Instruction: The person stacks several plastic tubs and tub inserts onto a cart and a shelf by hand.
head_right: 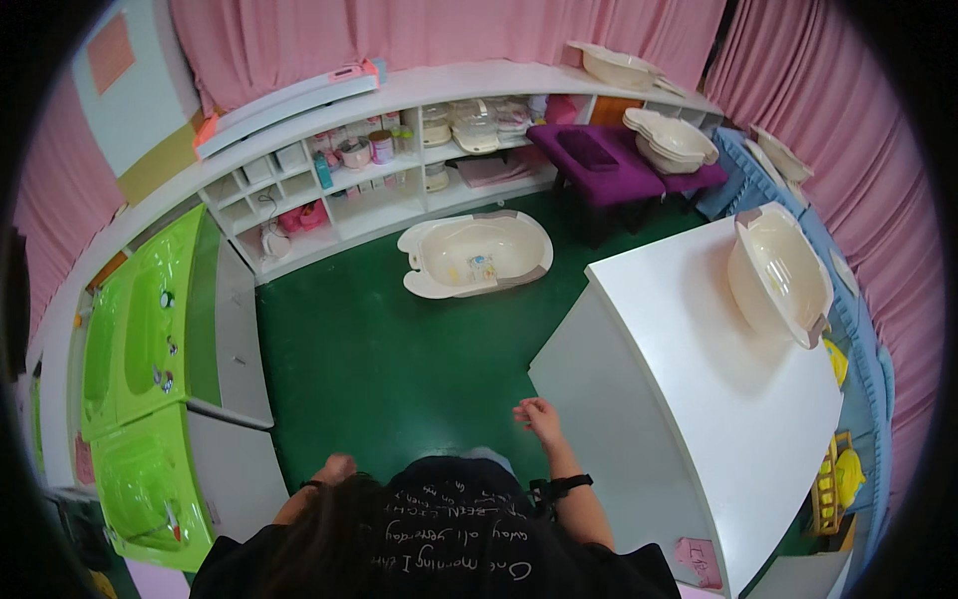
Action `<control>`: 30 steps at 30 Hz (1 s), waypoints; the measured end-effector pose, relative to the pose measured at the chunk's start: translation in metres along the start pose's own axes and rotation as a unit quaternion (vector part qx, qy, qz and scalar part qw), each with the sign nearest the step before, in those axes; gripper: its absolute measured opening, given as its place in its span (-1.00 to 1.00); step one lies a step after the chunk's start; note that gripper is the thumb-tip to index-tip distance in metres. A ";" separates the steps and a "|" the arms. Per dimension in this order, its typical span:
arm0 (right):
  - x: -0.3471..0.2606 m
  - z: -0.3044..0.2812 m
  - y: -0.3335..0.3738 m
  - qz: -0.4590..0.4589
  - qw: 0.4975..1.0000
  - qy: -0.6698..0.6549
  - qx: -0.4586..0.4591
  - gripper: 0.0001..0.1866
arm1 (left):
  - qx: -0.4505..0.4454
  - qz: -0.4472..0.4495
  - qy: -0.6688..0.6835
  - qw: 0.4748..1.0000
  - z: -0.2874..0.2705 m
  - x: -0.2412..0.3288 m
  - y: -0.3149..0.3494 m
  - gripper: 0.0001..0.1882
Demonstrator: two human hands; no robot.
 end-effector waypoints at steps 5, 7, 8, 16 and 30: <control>-0.033 -0.038 -0.111 0.033 0.999 0.015 0.027 -0.74 | 0.014 -0.022 0.009 1.000 0.046 0.145 -0.085 -0.84; -0.040 -0.052 -0.163 0.081 0.996 -0.003 0.047 -0.74 | 0.004 -0.025 -0.002 1.000 0.058 0.191 -0.123 -0.83; -0.046 -0.057 -0.191 0.084 0.995 -0.002 0.045 -0.74 | 0.006 -0.029 -0.001 1.000 0.062 0.210 -0.139 -0.83; -0.177 -0.082 -0.417 0.027 0.997 0.063 0.037 -0.74 | -0.014 -0.037 -0.008 0.999 0.096 0.346 -0.275 -0.73; -0.218 -0.060 -0.668 0.180 0.982 0.036 0.048 -0.71 | -0.007 -0.131 -0.081 0.988 0.137 0.543 -0.489 -0.71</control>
Point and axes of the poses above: each hand's wrist, its own y-axis away from the middle knuckle, its own z-axis out of the palm, x = y × z, the point moved 8 cm from there along -y, towards the middle knuckle, and after that the axes turned 1 degree about y, right-handed, at the moved point
